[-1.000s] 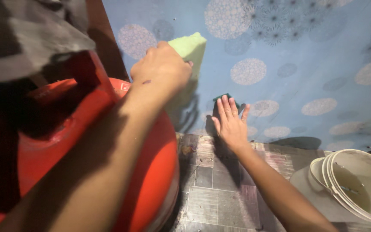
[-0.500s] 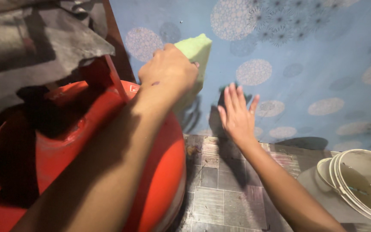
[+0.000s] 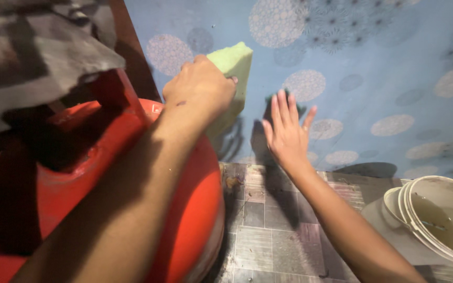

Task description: The person scrubs a patterned wall using a green sponge and a cloth, repeatedly dipping the sponge into a bucket of water to clean the surface.

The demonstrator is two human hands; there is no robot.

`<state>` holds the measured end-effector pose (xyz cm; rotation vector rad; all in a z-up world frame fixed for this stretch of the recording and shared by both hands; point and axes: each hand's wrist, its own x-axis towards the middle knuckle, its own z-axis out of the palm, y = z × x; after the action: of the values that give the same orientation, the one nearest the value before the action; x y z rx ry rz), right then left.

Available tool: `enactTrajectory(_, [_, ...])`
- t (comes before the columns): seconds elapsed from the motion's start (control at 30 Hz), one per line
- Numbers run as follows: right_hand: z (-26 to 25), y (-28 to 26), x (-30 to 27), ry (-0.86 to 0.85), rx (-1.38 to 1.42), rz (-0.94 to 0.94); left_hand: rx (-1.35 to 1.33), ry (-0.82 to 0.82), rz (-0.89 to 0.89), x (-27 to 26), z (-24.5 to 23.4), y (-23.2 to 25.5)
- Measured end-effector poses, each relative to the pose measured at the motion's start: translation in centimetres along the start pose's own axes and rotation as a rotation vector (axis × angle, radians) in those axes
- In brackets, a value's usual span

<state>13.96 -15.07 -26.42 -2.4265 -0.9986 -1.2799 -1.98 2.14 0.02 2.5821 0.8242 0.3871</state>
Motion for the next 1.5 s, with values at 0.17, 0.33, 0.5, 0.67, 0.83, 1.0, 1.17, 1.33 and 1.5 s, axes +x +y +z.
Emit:
enactTrajectory(0.17, [-0.1,-0.3,0.8,-0.007,-0.041,-0.054,0.0,-0.023,-0.024,0.0,-0.2,-0.1])
enactTrajectory(0.33, [-0.1,0.2,0.6,-0.028,-0.095,-0.056,0.01,-0.029,-0.01,0.0,-0.1,0.3])
enactTrajectory(0.5, [-0.4,0.1,-0.2,-0.004,-0.092,-0.04,0.02,-0.063,-0.009,0.1,0.2,0.0])
enactTrajectory(0.67, [-1.1,-0.4,1.9,-0.049,-0.06,-0.057,0.011,-0.039,-0.021,-0.1,-0.2,0.3])
enactTrajectory(0.83, [-0.2,-0.5,2.3,-0.004,0.043,-0.01,0.029,-0.046,-0.01,-0.2,0.1,0.4])
enactTrajectory(1.0, [0.4,-0.5,0.4,-0.147,-0.027,-0.102,0.032,-0.068,-0.032,-0.3,-0.4,0.5])
enactTrajectory(1.17, [-0.2,-0.5,1.0,-0.096,-0.004,-0.101,0.039,-0.082,-0.047,-0.6,-0.7,1.0])
enactTrajectory(1.33, [0.8,-0.7,1.5,0.001,0.003,-0.034,0.048,-0.091,-0.038,-0.3,-0.1,0.6])
enactTrajectory(1.5, [2.2,2.1,-0.6,-0.133,-0.038,-0.135,0.055,-0.097,-0.031,-0.4,-0.4,0.6])
